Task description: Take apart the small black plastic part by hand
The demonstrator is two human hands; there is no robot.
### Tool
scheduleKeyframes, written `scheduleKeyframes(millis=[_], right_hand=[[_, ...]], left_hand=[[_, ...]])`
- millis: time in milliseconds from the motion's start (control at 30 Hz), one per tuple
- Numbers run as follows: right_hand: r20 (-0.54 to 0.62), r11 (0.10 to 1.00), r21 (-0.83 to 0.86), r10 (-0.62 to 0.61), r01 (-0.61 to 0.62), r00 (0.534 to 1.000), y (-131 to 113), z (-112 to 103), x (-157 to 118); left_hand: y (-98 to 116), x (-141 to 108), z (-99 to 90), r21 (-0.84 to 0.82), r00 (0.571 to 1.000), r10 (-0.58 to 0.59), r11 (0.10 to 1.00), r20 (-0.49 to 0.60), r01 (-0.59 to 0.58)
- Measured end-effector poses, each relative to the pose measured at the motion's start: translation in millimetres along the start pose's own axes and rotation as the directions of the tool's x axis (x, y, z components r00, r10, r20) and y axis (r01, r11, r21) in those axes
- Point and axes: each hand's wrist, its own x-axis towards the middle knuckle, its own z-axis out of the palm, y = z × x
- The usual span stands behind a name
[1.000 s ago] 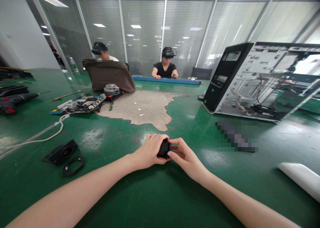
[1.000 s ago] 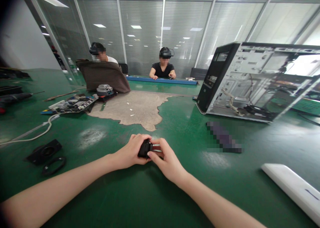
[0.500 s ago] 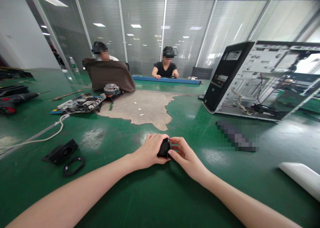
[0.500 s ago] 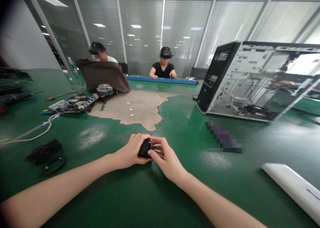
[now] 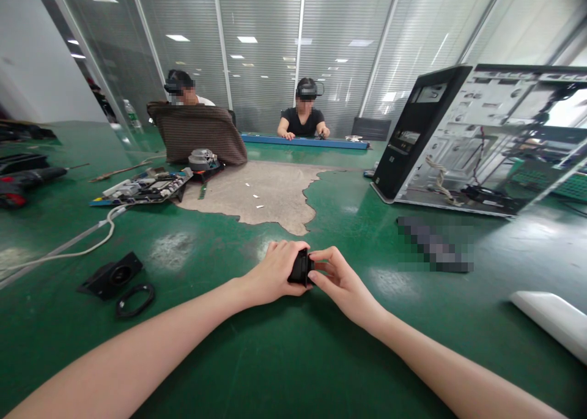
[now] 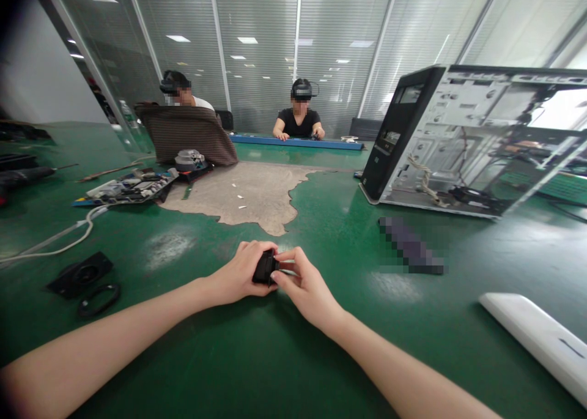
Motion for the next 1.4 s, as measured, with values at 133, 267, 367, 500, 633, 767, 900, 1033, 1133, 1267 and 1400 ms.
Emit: scheduleKeyframes(millis=[133, 267, 367, 500, 633, 767, 900, 1033, 1133, 1267, 1400], right_hand=[[0.004, 1.0, 0.005, 0.007, -0.007, 1.0, -2.7, 0.2, -0.1], [0.036, 0.999, 0.036, 0.023, -0.025, 0.999, -4.1, 0.1, -0.9], [0.048, 0.997, 0.081, -0.008, 0.004, 0.999, -2.4, -0.1, -0.7], [0.019, 0.997, 0.08, -0.022, 0.021, 1.0, 0.2, -0.1, 0.1], [0.013, 0.999, 0.049, 0.011, -0.011, 1.0, -0.4, 0.1, 0.5], [0.011, 1.0, 0.003, 0.029, -0.029, 1.0, -1.9, -0.8, 0.8], [0.059, 0.999, 0.044, 0.018, -0.02, 0.998, -2.7, -1.7, 0.1], [0.047, 0.996, 0.09, -0.029, 0.024, 0.998, -1.7, -0.7, -1.0], [0.023, 0.997, 0.075, -0.03, 0.028, 0.999, -0.2, 0.0, -0.8], [0.015, 0.999, 0.037, 0.002, -0.002, 1.0, -0.8, -0.6, 0.2], [0.015, 0.999, 0.017, 0.027, -0.028, 1.0, -4.0, -1.5, 0.6]], left_hand=[[-0.6, 0.2, 0.9, -0.004, 1.0, 0.005, 1.0, -0.008, -0.005], [-0.4, 0.4, 1.0, 0.001, 1.0, 0.005, 1.0, -0.003, -0.005], [0.2, 0.5, 0.8, 0.012, 1.0, 0.0, 1.0, 0.002, 0.0], [0.7, 0.2, 0.3, 0.003, 1.0, 0.0, 1.0, 0.006, 0.0], [0.6, -0.4, 0.1, 0.0, 1.0, -0.003, 1.0, 0.006, 0.003], [0.3, -0.2, 0.7, -0.012, 1.0, -0.003, 1.0, -0.006, 0.002], [0.2, 0.3, 1.1, -0.019, 1.0, 0.0, 1.0, -0.009, 0.0], [0.0, 0.2, 0.6, -0.014, 1.0, -0.001, 1.0, 0.002, 0.001], [0.0, 0.0, 0.6, -0.007, 1.0, 0.0, 1.0, 0.001, 0.0], [0.4, 0.3, 0.8, -0.005, 1.0, -0.005, 1.0, -0.004, 0.005], [0.5, 0.6, 0.7, -0.018, 1.0, -0.013, 1.0, 0.003, 0.013]])
